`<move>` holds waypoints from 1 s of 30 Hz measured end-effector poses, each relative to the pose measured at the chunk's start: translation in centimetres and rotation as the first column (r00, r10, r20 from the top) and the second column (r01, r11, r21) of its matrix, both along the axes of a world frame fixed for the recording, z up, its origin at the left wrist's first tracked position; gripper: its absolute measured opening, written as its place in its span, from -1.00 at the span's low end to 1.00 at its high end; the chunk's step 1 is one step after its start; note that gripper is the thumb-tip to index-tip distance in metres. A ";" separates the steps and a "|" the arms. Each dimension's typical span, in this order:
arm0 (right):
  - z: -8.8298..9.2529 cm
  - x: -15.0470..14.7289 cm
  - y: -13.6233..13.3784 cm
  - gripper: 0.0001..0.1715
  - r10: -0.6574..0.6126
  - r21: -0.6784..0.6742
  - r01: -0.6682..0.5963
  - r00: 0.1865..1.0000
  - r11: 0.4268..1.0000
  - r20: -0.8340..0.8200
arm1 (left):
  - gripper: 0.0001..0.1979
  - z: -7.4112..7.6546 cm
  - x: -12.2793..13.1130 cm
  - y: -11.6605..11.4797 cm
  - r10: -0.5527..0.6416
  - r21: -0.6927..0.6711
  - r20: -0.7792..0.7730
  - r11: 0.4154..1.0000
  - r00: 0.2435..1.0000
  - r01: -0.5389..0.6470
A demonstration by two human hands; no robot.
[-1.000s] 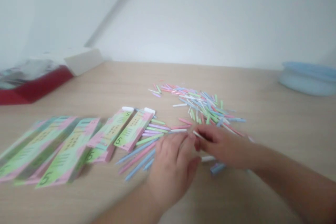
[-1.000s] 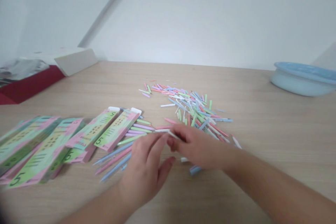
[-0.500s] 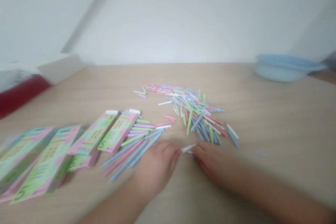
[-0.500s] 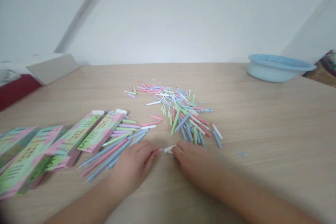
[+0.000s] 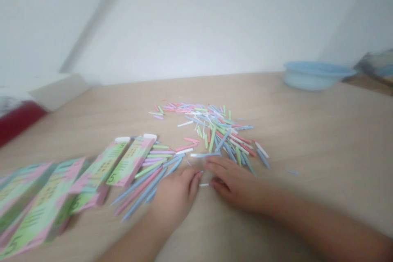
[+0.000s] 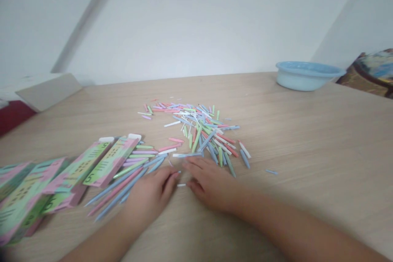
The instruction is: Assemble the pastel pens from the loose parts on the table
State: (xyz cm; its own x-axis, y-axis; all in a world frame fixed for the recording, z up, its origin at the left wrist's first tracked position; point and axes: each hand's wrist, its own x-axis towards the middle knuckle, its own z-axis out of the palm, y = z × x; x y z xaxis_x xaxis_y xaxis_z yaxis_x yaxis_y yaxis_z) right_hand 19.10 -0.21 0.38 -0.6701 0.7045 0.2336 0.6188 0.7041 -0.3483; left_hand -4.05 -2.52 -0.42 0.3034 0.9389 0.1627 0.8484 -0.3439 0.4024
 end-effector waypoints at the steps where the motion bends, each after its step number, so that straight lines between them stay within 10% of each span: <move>1: 0.7 0.1 0.7 -0.48 -0.041 0.035 0.041 0.999 0.999 0.003 | -0.73 0.0 0.0 0.0 0.005 -0.008 0.002 1.000 1.000 -0.005; 6: 3.1 0.5 9.4 -0.57 -0.271 0.107 0.259 0.954 0.960 0.125 | -0.71 0.2 0.1 0.0 0.015 -0.031 0.013 0.999 1.000 -0.015; 13: 0.9 0.6 21.4 -0.57 -0.361 0.064 0.356 0.917 0.932 0.172 | -0.71 0.3 0.0 0.2 0.021 -0.068 0.045 0.998 0.999 -0.018; 30: 0.0 0.9 24.1 -0.59 -0.304 0.050 0.300 0.931 0.953 0.203 | -0.72 0.1 0.0 0.6 0.017 -0.089 0.079 0.996 0.997 -0.010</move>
State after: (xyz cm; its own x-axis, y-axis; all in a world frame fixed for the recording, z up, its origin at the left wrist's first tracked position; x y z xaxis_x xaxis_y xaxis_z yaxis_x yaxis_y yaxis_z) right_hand 20.00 23.87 0.40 -0.4611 0.8781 0.1277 0.8600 0.4777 -0.1796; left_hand -4.02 -1.91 -0.35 0.2798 0.9546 0.1018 0.8169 -0.2925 0.4972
